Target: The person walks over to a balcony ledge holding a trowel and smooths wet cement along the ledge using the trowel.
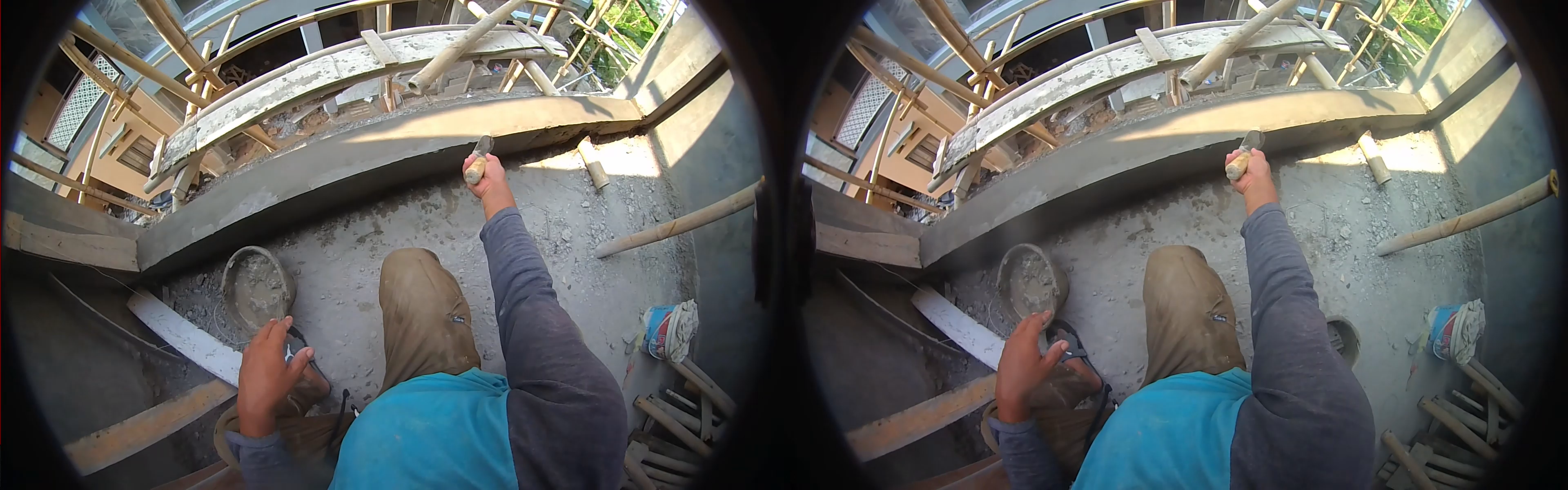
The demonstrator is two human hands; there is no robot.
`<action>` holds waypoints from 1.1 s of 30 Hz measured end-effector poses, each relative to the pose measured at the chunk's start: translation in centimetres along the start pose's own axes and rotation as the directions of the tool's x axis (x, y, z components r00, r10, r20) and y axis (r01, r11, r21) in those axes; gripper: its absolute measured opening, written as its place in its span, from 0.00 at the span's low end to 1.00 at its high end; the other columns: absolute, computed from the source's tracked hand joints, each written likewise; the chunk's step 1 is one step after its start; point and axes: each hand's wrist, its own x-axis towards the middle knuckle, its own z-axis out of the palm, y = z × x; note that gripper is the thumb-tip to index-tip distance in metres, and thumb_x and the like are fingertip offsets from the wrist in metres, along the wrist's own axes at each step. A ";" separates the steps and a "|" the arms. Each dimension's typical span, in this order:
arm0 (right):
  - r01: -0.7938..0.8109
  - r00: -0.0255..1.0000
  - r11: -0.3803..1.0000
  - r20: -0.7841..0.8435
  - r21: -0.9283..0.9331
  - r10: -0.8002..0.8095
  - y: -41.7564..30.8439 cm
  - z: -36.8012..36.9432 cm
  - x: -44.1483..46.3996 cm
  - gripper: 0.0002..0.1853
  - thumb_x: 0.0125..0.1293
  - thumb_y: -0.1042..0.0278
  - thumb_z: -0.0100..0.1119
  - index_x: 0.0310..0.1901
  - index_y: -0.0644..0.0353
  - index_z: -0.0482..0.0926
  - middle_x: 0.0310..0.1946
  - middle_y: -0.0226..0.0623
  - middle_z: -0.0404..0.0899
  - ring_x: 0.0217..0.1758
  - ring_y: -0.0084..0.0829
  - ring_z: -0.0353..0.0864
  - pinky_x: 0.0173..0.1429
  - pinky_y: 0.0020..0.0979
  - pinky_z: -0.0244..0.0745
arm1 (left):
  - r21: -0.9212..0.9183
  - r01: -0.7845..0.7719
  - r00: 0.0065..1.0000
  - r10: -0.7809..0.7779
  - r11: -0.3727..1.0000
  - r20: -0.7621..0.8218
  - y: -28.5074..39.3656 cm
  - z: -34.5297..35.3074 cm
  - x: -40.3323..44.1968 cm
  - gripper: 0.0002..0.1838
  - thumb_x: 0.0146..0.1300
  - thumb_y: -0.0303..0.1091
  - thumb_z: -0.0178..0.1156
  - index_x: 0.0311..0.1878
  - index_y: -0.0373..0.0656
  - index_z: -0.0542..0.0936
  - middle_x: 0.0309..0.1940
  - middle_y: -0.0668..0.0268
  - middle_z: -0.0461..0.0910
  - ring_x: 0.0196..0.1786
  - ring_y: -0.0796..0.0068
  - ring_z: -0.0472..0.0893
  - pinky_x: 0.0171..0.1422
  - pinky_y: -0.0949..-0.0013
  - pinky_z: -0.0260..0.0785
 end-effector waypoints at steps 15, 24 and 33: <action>-0.066 0.998 0.997 0.016 0.026 0.065 6.3 1.9 -1.9 0.18 0.73 0.54 0.41 0.41 0.63 0.69 0.28 0.38 0.75 0.27 0.37 0.77 0.40 0.42 0.80 | -0.036 -0.029 1.000 0.028 0.999 -0.005 0.4 -0.5 -0.1 0.32 0.51 0.37 0.71 0.58 0.34 0.75 0.55 0.42 0.75 0.51 0.47 0.79 0.57 0.55 0.71; -0.124 0.992 0.991 0.022 0.046 0.123 11.5 3.7 -3.1 0.18 0.74 0.55 0.38 0.39 0.64 0.68 0.24 0.37 0.73 0.26 0.37 0.76 0.45 0.46 0.80 | -0.007 -0.017 0.999 0.017 1.000 -0.028 0.5 -0.6 -0.4 0.29 0.53 0.35 0.70 0.57 0.33 0.75 0.54 0.47 0.77 0.60 0.47 0.75 0.63 0.57 0.67; -0.205 0.979 0.978 0.019 0.025 0.204 17.3 4.9 -4.2 0.20 0.75 0.54 0.36 0.36 0.64 0.67 0.24 0.39 0.73 0.26 0.40 0.77 0.45 0.48 0.81 | 0.026 -0.072 0.995 0.073 0.997 -0.066 0.4 -1.0 -0.6 0.32 0.51 0.38 0.72 0.59 0.35 0.74 0.56 0.42 0.75 0.56 0.42 0.76 0.58 0.52 0.69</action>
